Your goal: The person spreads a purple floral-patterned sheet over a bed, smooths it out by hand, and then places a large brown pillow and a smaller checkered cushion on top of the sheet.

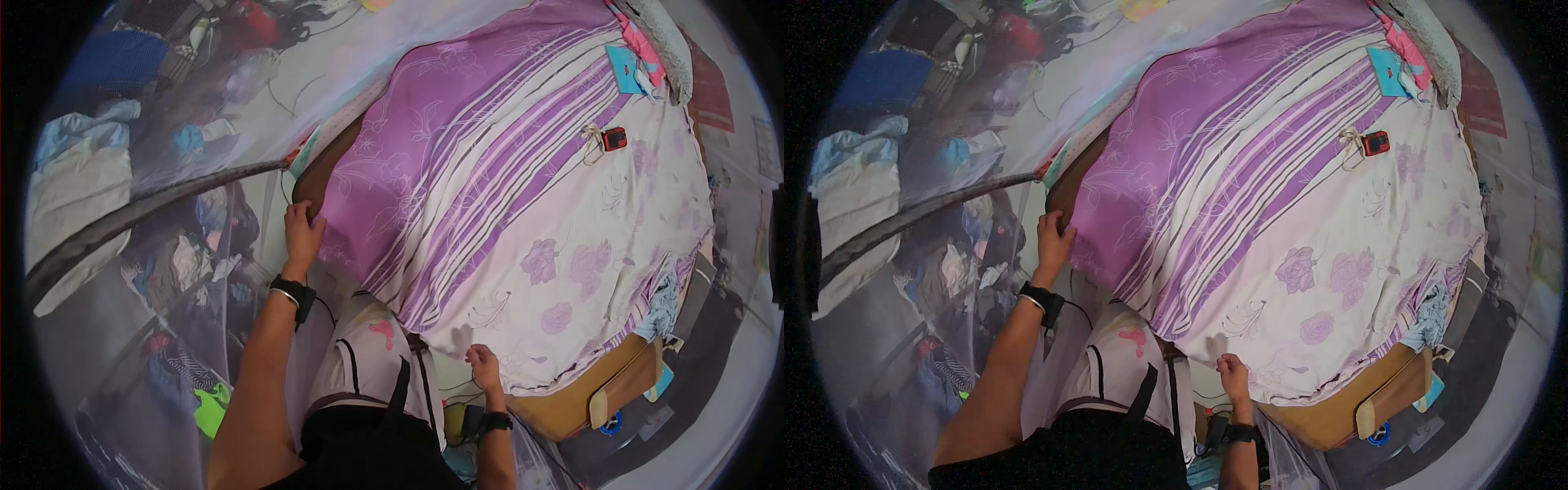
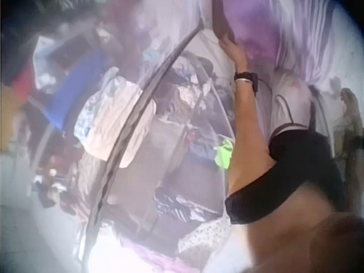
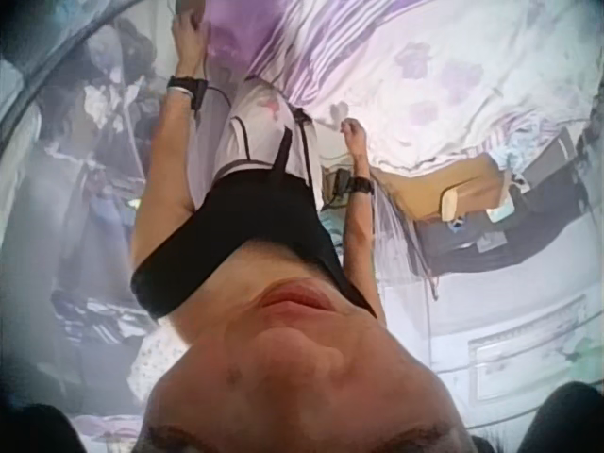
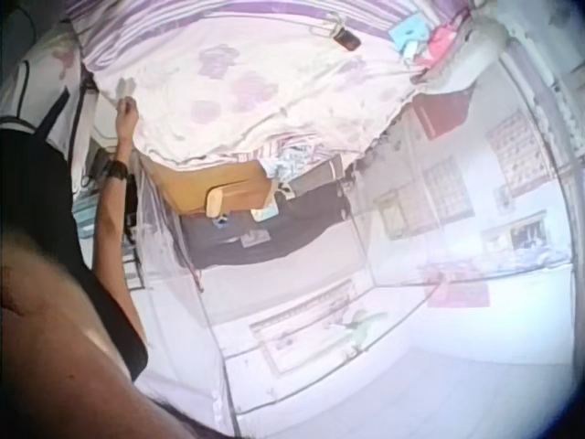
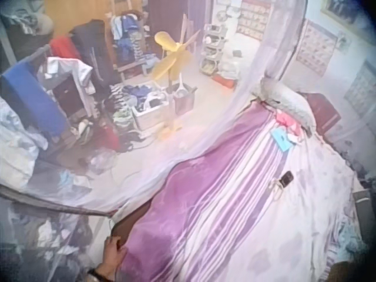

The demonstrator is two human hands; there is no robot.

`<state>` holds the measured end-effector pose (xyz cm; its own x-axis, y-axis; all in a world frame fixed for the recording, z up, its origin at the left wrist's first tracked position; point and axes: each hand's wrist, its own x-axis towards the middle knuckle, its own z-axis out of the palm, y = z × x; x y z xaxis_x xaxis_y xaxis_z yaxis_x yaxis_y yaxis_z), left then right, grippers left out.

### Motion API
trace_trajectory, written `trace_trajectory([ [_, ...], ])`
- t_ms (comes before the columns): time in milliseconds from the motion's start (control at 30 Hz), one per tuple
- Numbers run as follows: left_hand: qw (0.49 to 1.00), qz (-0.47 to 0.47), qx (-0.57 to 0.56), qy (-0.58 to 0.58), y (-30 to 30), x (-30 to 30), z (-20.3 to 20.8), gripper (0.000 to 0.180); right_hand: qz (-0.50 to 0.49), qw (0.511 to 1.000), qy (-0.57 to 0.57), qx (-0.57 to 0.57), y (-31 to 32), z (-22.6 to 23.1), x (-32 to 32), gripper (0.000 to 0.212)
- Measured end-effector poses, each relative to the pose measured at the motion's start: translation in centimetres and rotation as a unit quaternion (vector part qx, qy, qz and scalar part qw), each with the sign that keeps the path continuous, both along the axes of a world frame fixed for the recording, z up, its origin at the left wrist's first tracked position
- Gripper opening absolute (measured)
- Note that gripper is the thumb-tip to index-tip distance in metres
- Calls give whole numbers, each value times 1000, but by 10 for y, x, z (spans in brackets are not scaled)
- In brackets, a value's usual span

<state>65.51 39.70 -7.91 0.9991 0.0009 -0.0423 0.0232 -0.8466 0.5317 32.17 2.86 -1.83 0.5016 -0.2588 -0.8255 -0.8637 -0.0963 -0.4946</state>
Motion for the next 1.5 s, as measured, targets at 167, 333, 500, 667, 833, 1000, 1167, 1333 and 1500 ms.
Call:
trace_trajectory([
  [167,998,-29,44,35,29,3,-18,22,25,1000,-16,9,8,-1,15,20],
  [333,991,112,41,57,44,21,-17,18,19,999,-25,8,7,6,20,18],
  [500,960,175,-93,197,81,38,7,25,5,1000,-5,-5,1,10,18,19],
  [667,976,28,-108,187,17,11,-14,31,17,1000,-8,12,3,-5,14,21],
  [833,966,167,-10,197,33,34,-3,23,25,998,-59,-10,10,23,35,24],
  [1000,971,215,81,65,142,57,6,23,-12,999,-30,-20,-2,22,38,22],
  [1167,972,206,87,73,116,63,-19,15,8,1000,18,-5,-20,0,18,22],
  [1333,973,169,74,-138,59,26,-13,19,3,999,-48,-2,-7,6,18,12],
  [1500,976,88,-200,-1,-16,44,-5,16,28,999,-42,-9,-2,9,13,15],
])
